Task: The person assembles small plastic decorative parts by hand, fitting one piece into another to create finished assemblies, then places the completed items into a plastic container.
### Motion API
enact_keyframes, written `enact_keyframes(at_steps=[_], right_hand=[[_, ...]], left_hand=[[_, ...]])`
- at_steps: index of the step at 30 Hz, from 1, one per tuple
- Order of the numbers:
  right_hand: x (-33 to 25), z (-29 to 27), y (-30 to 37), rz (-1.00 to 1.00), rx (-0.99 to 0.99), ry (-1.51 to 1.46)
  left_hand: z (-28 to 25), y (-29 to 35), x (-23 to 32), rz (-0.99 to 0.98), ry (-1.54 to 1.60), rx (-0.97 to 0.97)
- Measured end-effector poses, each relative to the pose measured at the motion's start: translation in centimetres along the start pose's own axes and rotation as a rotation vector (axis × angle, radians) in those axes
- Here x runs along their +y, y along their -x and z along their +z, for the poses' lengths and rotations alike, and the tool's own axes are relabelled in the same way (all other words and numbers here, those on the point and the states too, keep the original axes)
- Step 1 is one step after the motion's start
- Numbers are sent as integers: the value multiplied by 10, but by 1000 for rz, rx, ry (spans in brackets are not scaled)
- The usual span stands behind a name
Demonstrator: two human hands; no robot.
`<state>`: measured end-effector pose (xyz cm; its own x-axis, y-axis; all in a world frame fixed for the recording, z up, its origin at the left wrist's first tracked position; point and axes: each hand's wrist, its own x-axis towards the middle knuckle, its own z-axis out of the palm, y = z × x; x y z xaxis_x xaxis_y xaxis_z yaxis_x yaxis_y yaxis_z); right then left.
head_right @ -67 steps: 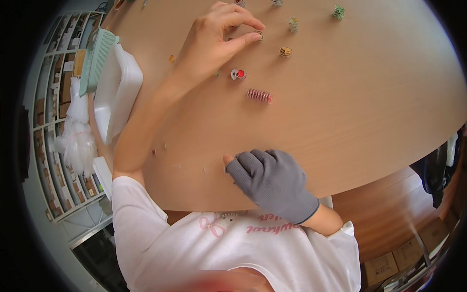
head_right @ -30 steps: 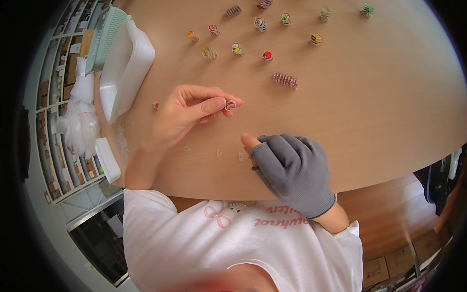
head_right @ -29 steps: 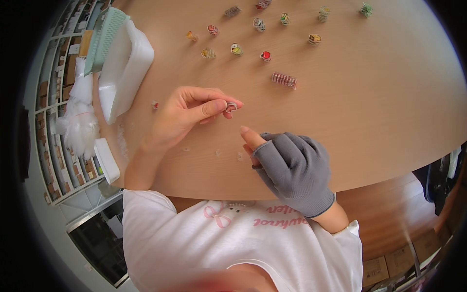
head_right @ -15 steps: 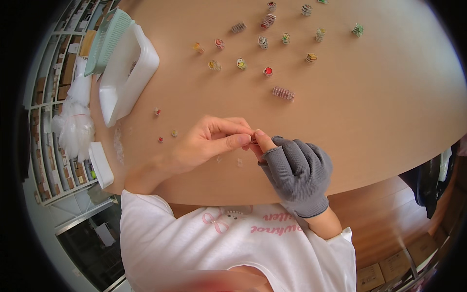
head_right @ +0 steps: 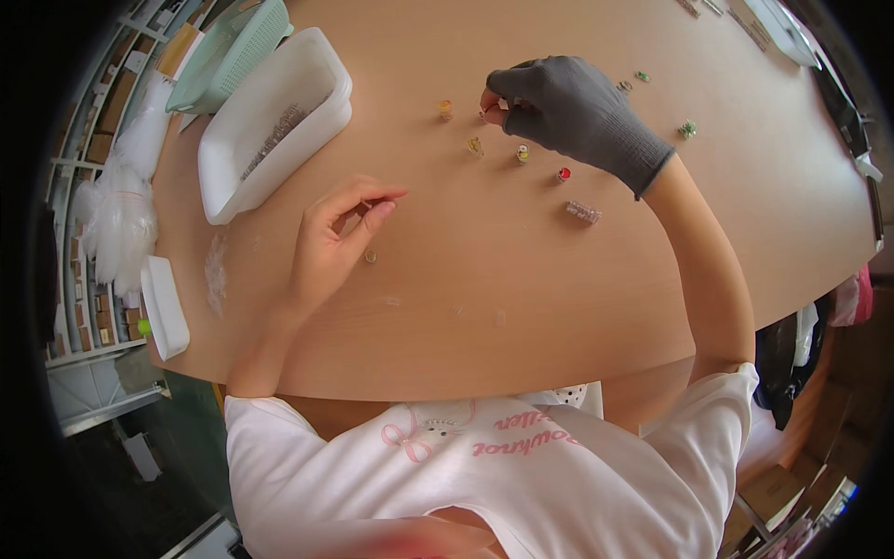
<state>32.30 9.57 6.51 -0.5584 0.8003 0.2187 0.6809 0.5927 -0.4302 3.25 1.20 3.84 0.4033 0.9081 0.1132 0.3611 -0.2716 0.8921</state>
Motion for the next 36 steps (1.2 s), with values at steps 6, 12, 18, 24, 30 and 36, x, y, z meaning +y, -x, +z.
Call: enact_keyframes(at_steps=[6, 12, 18, 24, 30, 36], right_hand=[[22, 14, -28, 91, -217, -85], [31, 23, -21, 60, -184, -250], [-11, -18, 5, 184, -193, -258], [-70, -6, 62, 189, -531, -528], [-79, 17, 113, 287, -475, -659], [-80, 24, 109, 429, -403, -657]], left_hand=[[2, -30, -13, 75, -5, 21], [15, -47, -9, 13, 84, 23], [-40, -23, -14, 145, -200, 84], [-40, 40, -20, 100, -283, -106], [-25, 44, -46, 247, -322, -81], [-17, 29, -41, 201, -181, 16]])
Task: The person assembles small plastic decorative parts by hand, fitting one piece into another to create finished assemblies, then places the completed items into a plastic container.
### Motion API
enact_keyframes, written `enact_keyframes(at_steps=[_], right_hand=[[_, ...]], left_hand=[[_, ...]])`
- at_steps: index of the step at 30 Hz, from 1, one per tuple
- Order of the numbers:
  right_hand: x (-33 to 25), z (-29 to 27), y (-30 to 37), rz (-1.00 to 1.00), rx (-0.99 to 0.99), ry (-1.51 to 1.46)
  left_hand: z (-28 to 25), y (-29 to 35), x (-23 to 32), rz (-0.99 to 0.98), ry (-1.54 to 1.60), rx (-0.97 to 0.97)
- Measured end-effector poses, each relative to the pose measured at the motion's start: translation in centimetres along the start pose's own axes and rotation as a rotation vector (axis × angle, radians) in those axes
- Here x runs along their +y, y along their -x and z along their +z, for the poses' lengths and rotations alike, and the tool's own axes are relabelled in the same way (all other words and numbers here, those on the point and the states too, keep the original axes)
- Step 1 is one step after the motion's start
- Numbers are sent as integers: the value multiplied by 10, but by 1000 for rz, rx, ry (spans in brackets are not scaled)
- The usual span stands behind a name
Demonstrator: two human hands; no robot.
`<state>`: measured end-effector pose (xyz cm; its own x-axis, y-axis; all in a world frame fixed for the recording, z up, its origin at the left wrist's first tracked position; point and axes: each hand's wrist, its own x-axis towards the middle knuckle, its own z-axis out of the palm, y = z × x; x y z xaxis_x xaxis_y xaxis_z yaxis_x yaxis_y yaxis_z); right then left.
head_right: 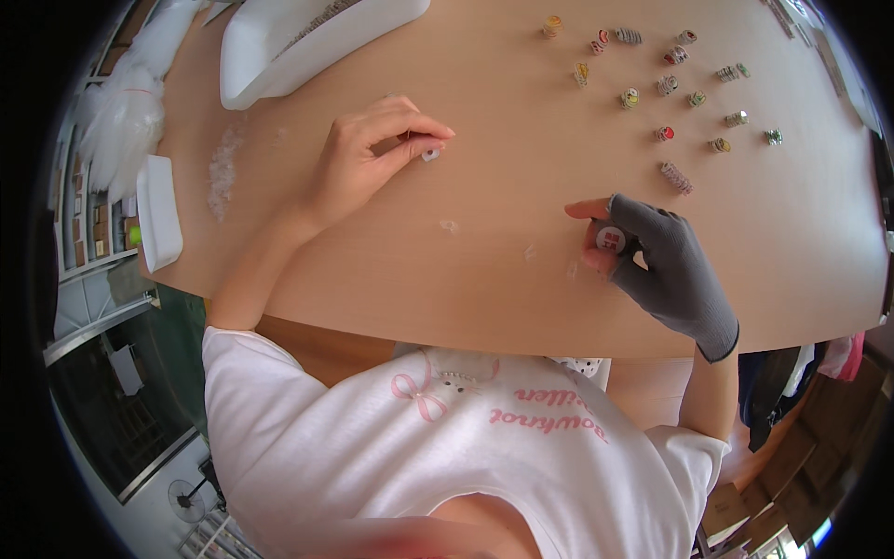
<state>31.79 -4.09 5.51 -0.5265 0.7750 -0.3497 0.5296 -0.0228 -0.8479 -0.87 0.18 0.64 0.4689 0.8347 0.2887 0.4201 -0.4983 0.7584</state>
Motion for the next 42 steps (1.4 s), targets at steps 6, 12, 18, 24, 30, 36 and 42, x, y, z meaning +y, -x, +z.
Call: enact_keyframes(at_steps=[6, 12, 18, 24, 30, 36, 42], right_hand=[[6, 7, -18, -69, 41, 4], [-13, 7, -28, 153, 141, -210], [-3, 4, -50, 120, 130, -61], [5, 11, -61, -42, 173, -92], [3, 18, -64, -40, 207, -119], [-2, 12, -64, -72, 191, -23], [-5, 14, -68, -165, 161, 169]], left_hand=[[10, -10, -4, -98, 166, -21], [14, -15, 2, 30, 122, -22], [11, -8, -2, 208, -89, -97], [20, -15, -1, 210, -60, -99], [28, -24, -4, 184, 38, -86], [23, -28, 5, 35, 80, -53], [17, -20, 0, 96, 2, -114]])
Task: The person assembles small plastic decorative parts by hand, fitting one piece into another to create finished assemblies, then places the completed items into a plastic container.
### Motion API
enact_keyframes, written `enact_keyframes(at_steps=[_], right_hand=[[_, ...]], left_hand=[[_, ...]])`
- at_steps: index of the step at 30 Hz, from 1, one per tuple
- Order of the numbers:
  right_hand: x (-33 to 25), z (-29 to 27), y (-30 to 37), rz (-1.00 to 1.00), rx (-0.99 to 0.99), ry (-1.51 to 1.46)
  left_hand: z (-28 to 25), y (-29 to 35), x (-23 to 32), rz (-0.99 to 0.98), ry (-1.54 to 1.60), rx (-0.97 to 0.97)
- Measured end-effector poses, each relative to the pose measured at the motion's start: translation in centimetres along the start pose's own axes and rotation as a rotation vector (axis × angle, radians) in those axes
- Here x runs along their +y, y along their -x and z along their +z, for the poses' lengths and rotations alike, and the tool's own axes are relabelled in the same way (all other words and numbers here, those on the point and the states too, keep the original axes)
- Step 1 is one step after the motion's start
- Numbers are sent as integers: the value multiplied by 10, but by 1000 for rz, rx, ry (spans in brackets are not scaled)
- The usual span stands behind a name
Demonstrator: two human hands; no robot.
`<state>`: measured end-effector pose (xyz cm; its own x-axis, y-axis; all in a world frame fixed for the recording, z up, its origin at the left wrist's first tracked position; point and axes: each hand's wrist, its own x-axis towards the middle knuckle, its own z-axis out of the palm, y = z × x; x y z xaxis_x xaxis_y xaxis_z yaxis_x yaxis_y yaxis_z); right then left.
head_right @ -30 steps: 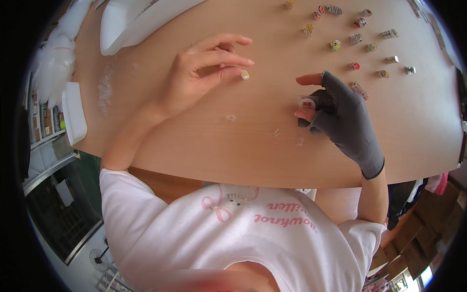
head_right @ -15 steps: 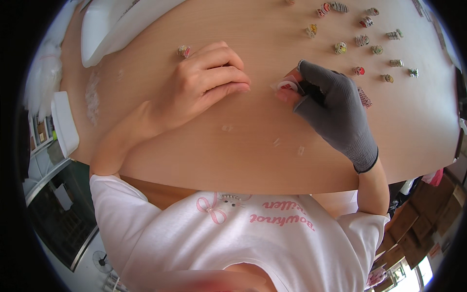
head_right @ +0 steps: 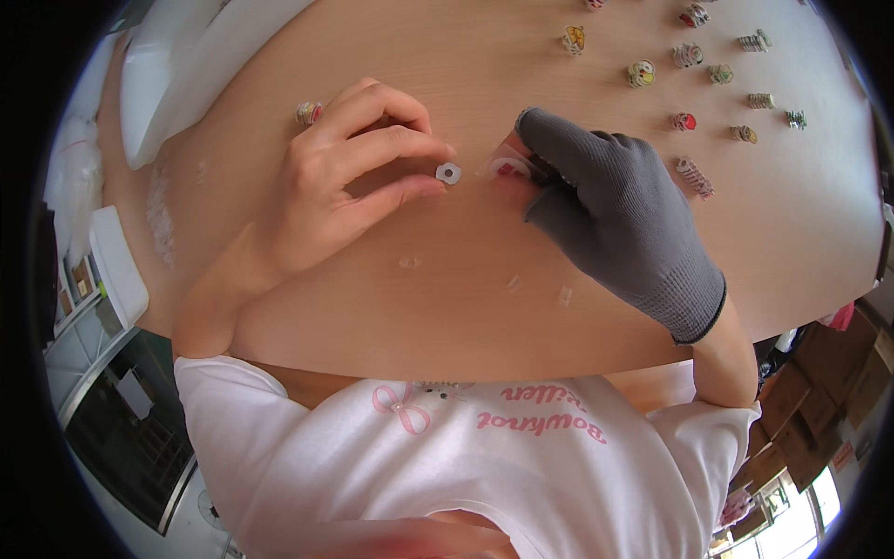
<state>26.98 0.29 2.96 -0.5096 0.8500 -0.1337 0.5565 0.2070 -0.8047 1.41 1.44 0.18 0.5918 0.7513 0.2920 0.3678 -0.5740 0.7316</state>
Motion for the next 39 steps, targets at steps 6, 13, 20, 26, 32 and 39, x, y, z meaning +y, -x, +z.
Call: enact_keyframes(at_steps=[6, 13, 20, 26, 32, 39], right_hand=[[-14, 0, -8, 104, -117, 46], [-14, 2, -10, 176, -124, -68], [-19, 7, -13, 219, -106, -23], [-17, 4, -16, 137, -53, 77], [-19, -3, -17, 359, -155, -333], [-20, 1, -16, 355, -116, -246]], left_hand=[[11, 0, 2, -25, 19, 96], [13, -1, -1, 1, 91, 80], [15, -2, -2, -29, 109, 109], [14, -3, -1, -34, 104, 96], [16, -2, -2, -15, 105, 102], [16, -2, -1, -11, 91, 125]])
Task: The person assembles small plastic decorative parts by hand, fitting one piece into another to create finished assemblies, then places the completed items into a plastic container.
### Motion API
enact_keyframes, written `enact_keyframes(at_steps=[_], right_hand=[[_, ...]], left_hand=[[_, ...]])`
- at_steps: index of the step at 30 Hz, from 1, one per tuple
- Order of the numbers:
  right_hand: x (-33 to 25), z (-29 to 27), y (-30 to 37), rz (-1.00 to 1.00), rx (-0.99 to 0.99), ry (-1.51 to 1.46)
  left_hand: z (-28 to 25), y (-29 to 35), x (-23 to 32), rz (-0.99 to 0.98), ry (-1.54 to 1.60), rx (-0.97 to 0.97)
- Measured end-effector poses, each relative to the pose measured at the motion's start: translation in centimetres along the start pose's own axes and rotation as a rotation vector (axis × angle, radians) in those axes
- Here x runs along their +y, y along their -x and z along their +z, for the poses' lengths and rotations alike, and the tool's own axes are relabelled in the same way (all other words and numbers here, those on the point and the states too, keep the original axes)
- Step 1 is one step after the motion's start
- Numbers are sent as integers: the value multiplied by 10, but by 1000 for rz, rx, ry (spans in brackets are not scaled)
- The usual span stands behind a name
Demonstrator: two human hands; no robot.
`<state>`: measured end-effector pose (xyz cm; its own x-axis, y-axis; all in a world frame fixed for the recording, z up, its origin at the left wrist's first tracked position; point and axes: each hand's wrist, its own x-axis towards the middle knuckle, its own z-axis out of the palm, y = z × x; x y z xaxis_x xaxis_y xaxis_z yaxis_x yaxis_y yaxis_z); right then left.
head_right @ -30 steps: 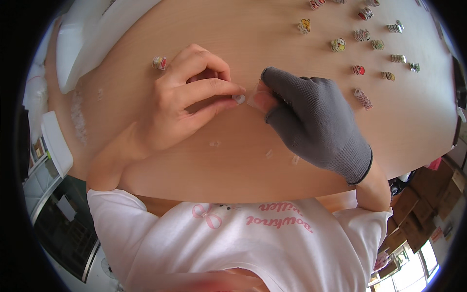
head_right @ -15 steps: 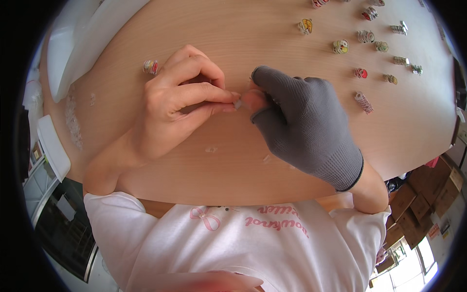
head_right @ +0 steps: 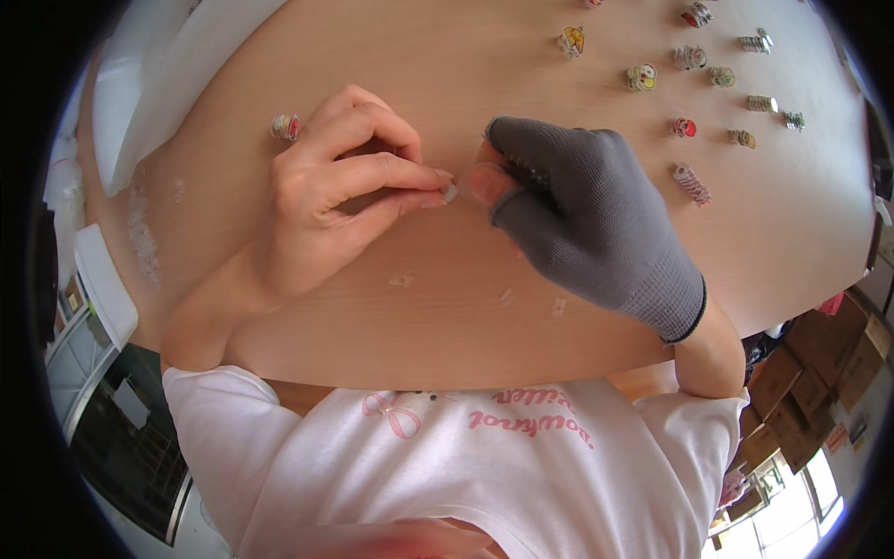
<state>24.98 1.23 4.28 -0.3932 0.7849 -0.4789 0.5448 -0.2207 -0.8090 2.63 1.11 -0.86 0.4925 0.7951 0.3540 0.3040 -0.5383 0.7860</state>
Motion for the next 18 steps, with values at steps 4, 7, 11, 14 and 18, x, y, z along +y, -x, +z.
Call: enact_keyframes(at_steps=[4, 7, 11, 14, 18], right_hand=[[10, 3, 0, -126, -6, 83], [5, 2, 0, -141, 21, 170], [-2, -1, -1, -69, -25, 157], [-11, 1, -3, 2, -28, 120], [-15, 9, 2, 66, 33, 51]], left_hand=[[0, 1, 1, -6, -11, -15], [1, 1, 1, 1, -12, -3], [0, 2, 4, -12, -19, -4], [-1, 2, 2, -13, -6, -6], [0, 0, 4, -31, 8, 6]])
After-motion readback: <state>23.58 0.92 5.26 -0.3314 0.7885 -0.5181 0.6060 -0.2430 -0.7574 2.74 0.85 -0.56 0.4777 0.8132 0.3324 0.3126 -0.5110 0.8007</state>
